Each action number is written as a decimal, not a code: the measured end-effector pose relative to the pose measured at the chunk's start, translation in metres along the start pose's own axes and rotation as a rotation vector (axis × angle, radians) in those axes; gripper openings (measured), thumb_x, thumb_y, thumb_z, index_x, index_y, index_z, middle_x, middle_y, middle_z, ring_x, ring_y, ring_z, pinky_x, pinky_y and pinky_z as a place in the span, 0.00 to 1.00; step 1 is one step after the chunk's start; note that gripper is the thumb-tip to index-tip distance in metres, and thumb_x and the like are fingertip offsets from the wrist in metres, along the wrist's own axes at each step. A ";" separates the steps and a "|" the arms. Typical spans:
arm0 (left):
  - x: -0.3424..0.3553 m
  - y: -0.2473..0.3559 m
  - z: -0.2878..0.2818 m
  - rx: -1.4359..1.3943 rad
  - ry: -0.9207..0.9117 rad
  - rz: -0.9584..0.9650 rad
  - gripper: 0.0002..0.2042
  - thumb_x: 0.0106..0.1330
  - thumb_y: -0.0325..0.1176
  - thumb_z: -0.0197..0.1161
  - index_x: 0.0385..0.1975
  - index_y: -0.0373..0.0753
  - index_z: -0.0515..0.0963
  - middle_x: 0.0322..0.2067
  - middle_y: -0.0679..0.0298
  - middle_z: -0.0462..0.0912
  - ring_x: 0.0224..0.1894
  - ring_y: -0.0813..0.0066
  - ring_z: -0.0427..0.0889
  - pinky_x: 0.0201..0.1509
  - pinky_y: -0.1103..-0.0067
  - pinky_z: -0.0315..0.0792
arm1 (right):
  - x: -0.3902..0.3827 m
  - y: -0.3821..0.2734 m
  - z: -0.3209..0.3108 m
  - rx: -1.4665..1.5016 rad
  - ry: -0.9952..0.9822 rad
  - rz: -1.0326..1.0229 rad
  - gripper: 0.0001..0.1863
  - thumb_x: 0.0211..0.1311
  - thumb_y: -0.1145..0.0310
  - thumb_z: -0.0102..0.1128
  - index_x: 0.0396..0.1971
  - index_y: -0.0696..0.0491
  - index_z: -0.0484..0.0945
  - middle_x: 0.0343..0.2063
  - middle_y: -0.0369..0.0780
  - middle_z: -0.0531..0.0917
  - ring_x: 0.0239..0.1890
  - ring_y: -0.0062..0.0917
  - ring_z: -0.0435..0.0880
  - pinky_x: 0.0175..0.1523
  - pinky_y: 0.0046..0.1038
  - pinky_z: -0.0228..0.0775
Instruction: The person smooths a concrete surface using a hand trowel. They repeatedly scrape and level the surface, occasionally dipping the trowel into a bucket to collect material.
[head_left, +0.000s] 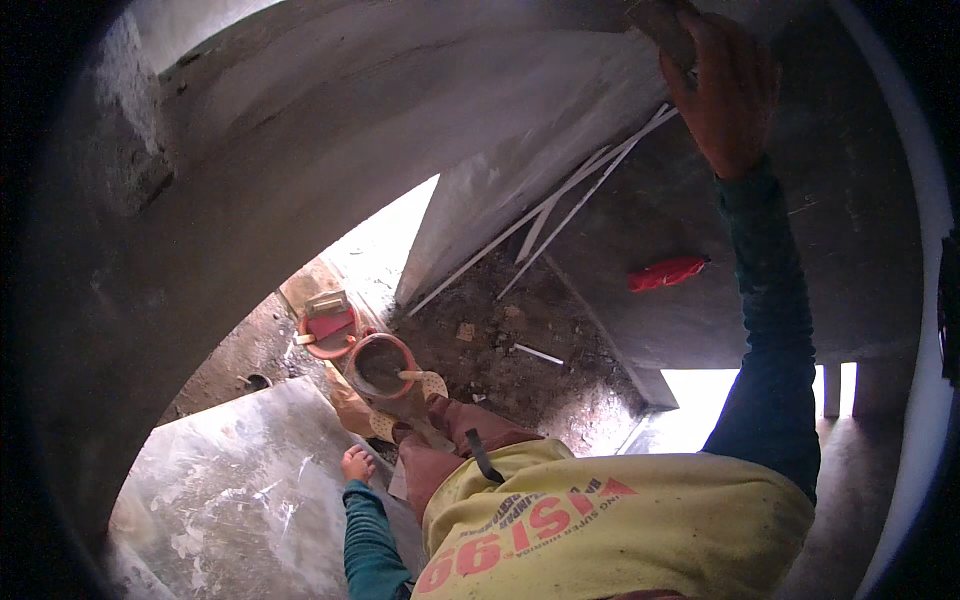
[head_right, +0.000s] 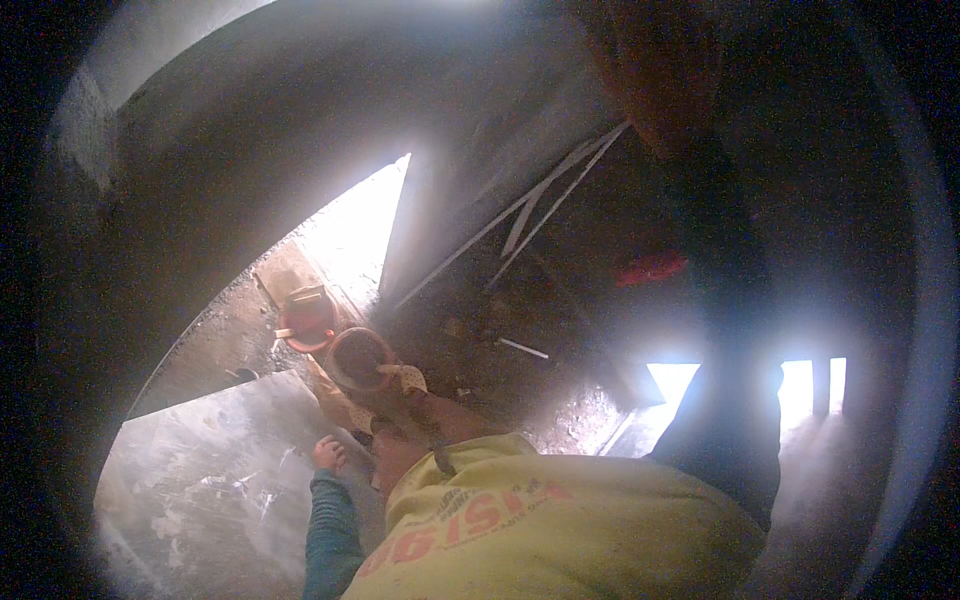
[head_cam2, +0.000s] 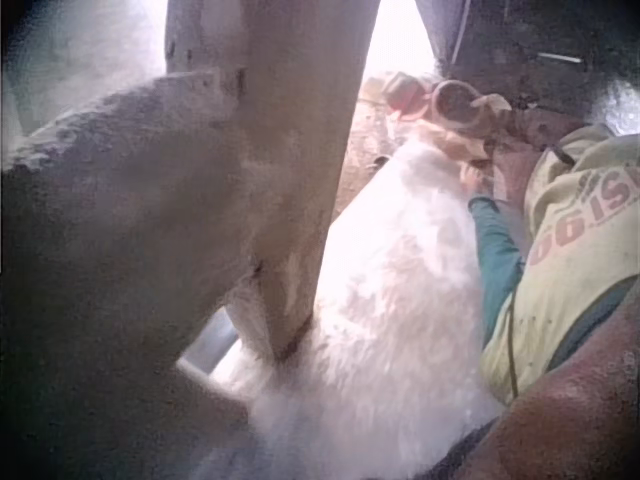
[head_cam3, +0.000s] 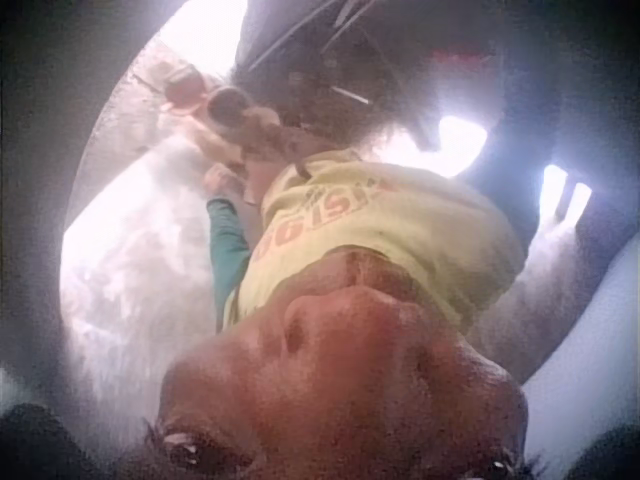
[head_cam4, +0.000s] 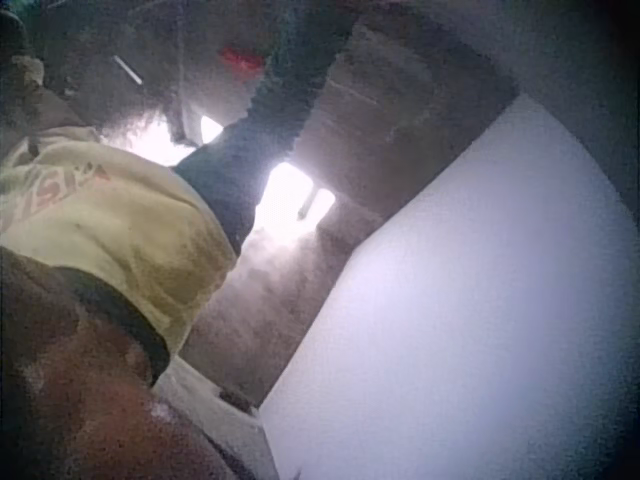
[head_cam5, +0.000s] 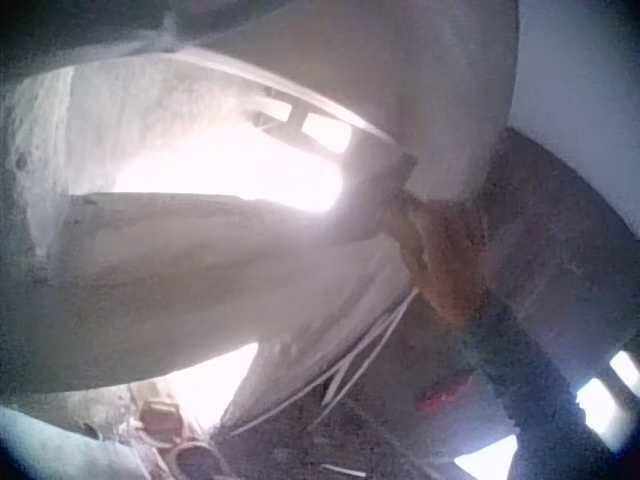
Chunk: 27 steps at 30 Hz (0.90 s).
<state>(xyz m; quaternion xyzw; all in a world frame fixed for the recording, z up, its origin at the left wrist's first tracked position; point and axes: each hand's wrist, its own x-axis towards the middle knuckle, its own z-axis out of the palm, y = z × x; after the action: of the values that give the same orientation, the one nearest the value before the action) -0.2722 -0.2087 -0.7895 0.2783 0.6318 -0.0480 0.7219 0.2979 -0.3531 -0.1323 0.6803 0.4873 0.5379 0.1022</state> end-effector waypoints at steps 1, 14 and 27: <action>0.001 -0.005 -0.004 -0.019 0.011 -0.023 0.19 0.69 0.21 0.56 0.59 0.41 0.71 0.33 0.65 0.77 0.26 0.75 0.75 0.24 0.77 0.71 | -0.001 0.000 0.000 0.016 -0.033 0.000 0.25 0.51 0.71 0.71 0.51 0.49 0.73 0.48 0.45 0.78 0.53 0.46 0.75 0.56 0.49 0.62; -0.004 -0.014 -0.026 -0.054 0.076 0.003 0.20 0.68 0.20 0.55 0.59 0.37 0.69 0.32 0.67 0.73 0.25 0.80 0.72 0.21 0.81 0.65 | -0.006 0.009 0.018 -0.180 -0.027 -0.101 0.24 0.57 0.60 0.76 0.52 0.44 0.78 0.48 0.36 0.83 0.52 0.33 0.82 0.51 0.42 0.70; -0.003 -0.001 -0.021 -0.129 0.040 0.021 0.21 0.68 0.21 0.55 0.62 0.36 0.69 0.33 0.66 0.75 0.25 0.78 0.74 0.21 0.81 0.67 | 0.018 0.003 0.014 -0.459 -0.054 0.003 0.12 0.63 0.62 0.64 0.40 0.50 0.74 0.38 0.45 0.76 0.45 0.44 0.76 0.51 0.48 0.67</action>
<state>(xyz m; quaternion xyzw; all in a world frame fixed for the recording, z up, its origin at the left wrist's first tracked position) -0.2912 -0.2004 -0.7880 0.2387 0.6451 0.0057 0.7258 0.3103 -0.3352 -0.1247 0.6541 0.3481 0.6165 0.2664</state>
